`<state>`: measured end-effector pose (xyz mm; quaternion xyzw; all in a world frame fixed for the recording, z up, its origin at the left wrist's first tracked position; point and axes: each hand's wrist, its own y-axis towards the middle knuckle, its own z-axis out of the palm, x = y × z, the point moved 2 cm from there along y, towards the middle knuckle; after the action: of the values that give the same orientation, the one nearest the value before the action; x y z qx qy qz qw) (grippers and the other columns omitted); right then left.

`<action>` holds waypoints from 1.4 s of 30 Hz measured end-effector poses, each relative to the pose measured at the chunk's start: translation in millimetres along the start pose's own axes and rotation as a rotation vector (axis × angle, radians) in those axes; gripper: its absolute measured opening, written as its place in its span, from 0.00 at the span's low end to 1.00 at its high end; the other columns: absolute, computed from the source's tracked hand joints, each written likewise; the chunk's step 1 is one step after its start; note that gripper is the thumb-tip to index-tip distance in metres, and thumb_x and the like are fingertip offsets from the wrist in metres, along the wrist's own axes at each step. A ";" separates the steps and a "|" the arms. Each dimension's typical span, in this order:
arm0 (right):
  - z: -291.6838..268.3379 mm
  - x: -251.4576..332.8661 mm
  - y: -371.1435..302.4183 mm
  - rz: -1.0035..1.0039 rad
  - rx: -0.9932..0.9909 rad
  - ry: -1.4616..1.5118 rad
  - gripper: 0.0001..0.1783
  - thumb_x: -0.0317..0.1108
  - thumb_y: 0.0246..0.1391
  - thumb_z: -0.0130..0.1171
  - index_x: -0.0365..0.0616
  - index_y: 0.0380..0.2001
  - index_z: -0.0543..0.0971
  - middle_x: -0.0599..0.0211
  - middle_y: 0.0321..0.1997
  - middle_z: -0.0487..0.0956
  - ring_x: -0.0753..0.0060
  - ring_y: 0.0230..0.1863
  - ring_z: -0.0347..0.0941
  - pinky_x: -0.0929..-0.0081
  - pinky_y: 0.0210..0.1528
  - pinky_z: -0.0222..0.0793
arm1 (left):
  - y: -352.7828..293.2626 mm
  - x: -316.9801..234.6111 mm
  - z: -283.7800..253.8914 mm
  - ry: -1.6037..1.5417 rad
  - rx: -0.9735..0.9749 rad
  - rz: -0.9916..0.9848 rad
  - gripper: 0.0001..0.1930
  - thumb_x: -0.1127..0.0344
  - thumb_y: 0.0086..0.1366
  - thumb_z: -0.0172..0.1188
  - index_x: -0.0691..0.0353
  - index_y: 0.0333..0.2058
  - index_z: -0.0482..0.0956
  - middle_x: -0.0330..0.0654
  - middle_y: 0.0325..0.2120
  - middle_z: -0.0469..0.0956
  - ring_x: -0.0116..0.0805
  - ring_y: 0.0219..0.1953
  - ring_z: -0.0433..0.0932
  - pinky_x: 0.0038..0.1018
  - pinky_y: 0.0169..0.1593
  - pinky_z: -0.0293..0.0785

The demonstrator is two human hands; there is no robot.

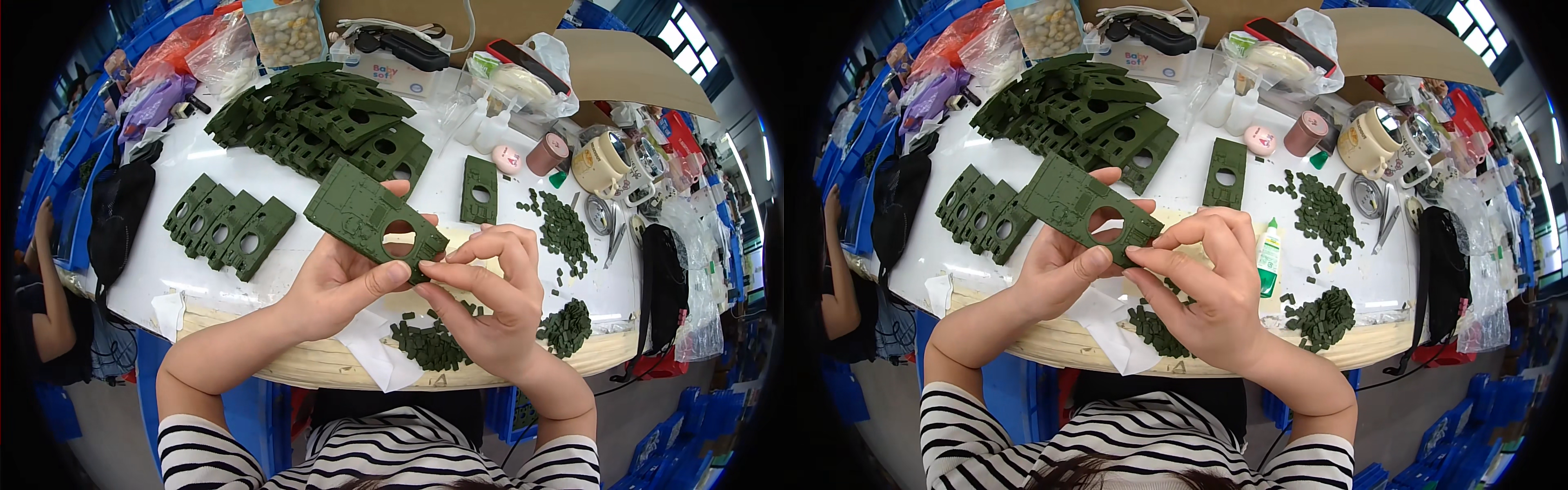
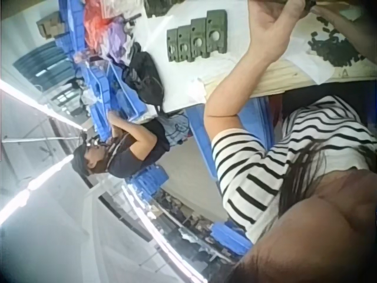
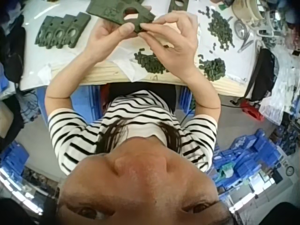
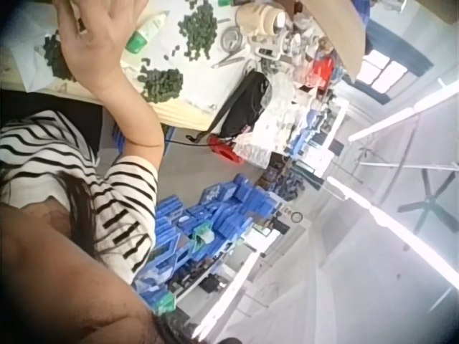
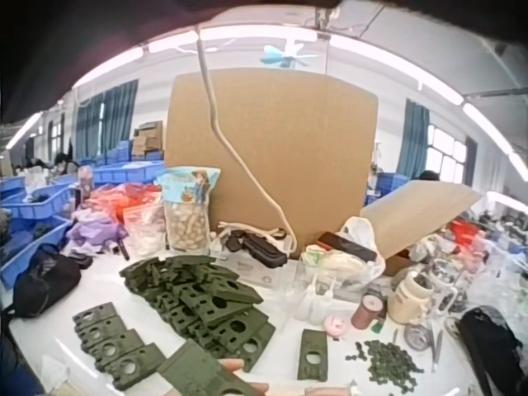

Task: Assembling plastic toy tank models by applying glue and attaching small components.

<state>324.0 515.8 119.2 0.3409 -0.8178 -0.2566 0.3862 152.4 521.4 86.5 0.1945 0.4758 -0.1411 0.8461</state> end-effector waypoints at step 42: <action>-1.5 1.8 0.3 -0.109 0.000 -0.075 0.19 0.31 0.30 0.71 0.49 0.32 0.81 0.74 0.28 0.71 0.68 0.35 0.65 0.64 0.43 0.63 | 3.0 -4.0 -2.1 -0.039 0.064 -0.165 0.32 0.62 0.68 0.45 0.53 0.65 0.37 0.48 0.57 0.61 0.34 0.56 0.66 0.30 0.53 0.70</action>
<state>324.3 514.3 121.1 0.3752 -0.8118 -0.2901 0.3406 150.1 525.2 89.5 0.1787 0.4691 -0.2292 0.8340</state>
